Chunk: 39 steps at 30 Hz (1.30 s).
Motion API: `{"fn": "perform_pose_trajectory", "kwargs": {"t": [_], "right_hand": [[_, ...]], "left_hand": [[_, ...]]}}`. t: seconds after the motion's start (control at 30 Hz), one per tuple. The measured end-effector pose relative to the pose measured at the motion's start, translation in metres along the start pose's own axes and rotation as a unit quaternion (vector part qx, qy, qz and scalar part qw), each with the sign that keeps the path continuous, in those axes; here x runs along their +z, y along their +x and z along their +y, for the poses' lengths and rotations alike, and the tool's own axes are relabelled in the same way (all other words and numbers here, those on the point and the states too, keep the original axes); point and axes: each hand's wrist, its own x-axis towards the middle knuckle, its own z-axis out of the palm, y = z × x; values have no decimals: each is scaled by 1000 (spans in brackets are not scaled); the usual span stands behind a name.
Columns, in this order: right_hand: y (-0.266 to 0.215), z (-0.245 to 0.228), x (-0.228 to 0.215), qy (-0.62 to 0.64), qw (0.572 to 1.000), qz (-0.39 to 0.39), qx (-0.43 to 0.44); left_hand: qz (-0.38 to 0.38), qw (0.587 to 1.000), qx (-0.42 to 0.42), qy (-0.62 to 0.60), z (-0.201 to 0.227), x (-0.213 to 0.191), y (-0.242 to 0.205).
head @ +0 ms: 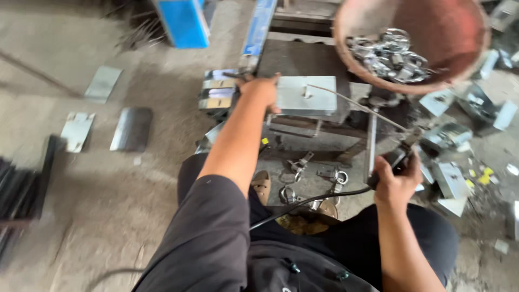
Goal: The person sits on the floor and repeatedly picks up rectangular metal plates and metal rings. They place the rings onto the plates and use a welding torch to attach them, creating sparks. After welding, the person drops the finished assemblies onto a pile on the floor.
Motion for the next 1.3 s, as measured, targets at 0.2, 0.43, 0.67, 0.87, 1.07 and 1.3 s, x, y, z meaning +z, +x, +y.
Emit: {"fn": "perform_pose_trajectory", "kwargs": {"t": [0.2, 0.43, 0.67, 0.87, 1.07, 1.3], "right_hand": [[-5, -28, 9, 11, 999, 25, -17], [-5, -30, 19, 15, 1000, -5, 20], [-3, -32, 22, 70, 996, -5, 50], [-5, -29, 19, 70, 997, -25, 20], [-4, -22, 18, 97, 995, -30, 18], [-3, -21, 16, 118, 992, -33, 31]], "left_hand": [[-5, 1000, 0, 31, -1, 3, 11], [-1, 999, -1, 32, -3, 2, 8], [8, 999, -4, 50, -2, 1, 5], [20, 998, 4, 57, -3, 4, 9], [30, 998, 6, 53, -7, 8, 14], [40, 998, 17, 50, -9, 9, 17]]}}
